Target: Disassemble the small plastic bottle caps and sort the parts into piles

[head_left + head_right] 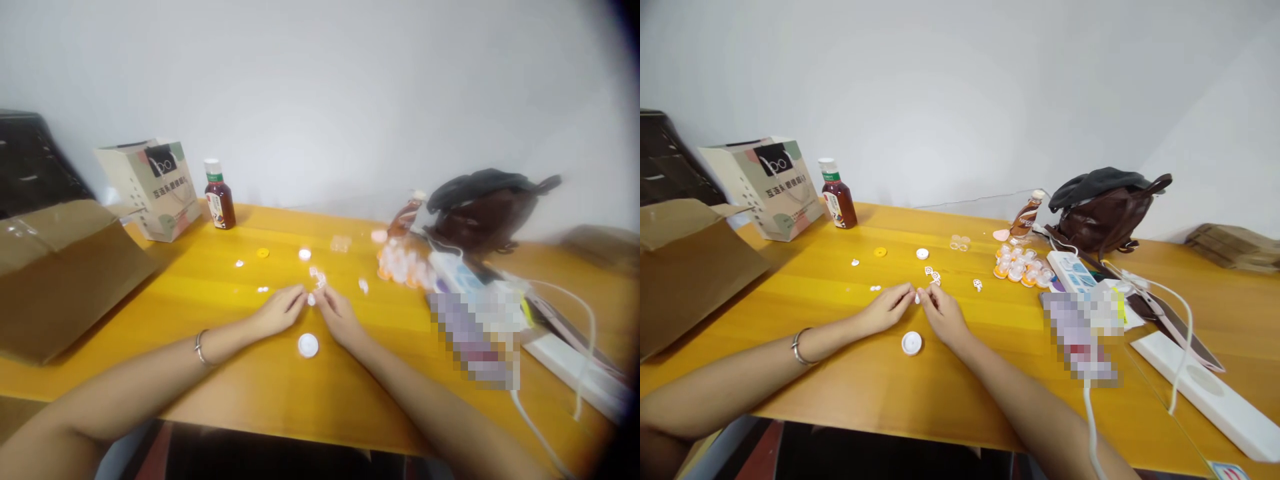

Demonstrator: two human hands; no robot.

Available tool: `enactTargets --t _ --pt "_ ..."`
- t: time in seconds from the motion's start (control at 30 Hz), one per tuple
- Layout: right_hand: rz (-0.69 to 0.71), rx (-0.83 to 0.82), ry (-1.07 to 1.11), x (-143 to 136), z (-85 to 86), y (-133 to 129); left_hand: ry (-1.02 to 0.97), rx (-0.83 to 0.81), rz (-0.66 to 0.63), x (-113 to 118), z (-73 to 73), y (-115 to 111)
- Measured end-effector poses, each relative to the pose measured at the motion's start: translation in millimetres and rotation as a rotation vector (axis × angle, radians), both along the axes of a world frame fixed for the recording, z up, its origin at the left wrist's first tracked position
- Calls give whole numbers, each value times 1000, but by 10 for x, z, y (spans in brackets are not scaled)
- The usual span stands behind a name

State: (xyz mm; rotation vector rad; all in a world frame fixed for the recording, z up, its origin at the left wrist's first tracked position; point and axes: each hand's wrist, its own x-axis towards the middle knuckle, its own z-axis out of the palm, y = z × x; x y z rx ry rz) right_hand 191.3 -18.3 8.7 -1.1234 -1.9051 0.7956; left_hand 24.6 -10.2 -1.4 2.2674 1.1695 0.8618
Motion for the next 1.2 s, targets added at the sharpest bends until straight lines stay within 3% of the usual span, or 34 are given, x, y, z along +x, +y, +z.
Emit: enactTargets --t 0.2,0.43,0.8,1.2 --pt "-44 107 -197 -15 -7 -16 -44 4 35 -2 -15 21" --pt "-89 133 -243 -32 -6 -7 -70 -37 54 3 -10 21" --pt "4 -13 -106 -30 37 -24 -114 -47 95 22 -25 12" --pt "76 -209 167 -28 -59 23 -196 -156 1 13 9 6"
